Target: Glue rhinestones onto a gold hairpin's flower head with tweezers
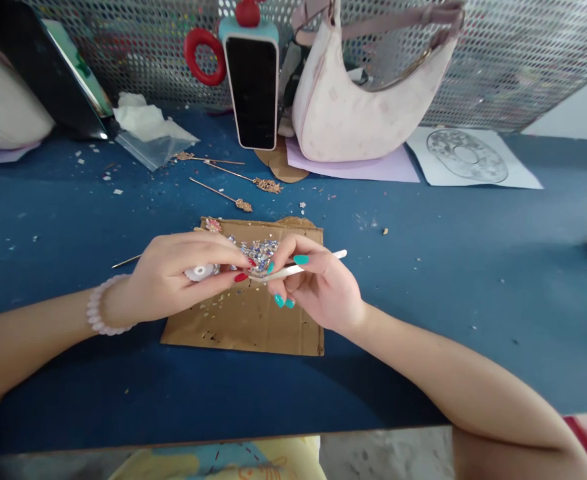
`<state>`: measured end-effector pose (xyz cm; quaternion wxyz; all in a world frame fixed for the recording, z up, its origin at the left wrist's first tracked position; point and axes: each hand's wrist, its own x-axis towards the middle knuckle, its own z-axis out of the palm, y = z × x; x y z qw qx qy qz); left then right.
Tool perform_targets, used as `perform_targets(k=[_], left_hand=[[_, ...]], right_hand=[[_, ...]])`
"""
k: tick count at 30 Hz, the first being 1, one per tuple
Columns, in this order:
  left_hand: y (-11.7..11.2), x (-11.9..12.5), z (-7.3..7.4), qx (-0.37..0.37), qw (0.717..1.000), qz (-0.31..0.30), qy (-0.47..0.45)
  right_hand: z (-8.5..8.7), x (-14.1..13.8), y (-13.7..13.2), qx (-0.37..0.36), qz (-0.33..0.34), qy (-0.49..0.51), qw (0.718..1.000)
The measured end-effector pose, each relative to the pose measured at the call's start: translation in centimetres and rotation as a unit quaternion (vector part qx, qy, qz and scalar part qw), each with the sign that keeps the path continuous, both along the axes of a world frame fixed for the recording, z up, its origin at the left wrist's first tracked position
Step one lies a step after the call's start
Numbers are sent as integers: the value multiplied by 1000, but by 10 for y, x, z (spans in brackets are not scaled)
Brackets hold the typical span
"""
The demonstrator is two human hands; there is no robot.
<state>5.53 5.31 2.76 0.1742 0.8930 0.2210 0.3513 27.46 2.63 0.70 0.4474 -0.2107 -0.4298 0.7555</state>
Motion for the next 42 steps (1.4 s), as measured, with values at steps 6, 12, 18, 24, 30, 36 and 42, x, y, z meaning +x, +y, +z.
perform_targets(k=[6,12,18,24,30,36,42], left_hand=[[4,-2,1,-25,999,15,22],[10,-4,0,-50,998,31,31],[31,-1,-2,-63,992,51,101],[78,36,6,-76,981,48,173],[116,76,-5,-51,974,25,218],[131,97,-19,-59,965,5,255],[140,102,-19,-44,954,-39,293]], right_hand=[[-3,2,1,16,4,-23,1000],[-10,-1,-5,47,58,-24,997],[-16,-9,-16,301,181,-156,923],[-22,-16,-21,471,163,-178,848],[-26,-15,-23,505,186,-215,815],[-28,-14,-22,485,200,-225,821],[-30,-13,-22,486,219,-231,814]])
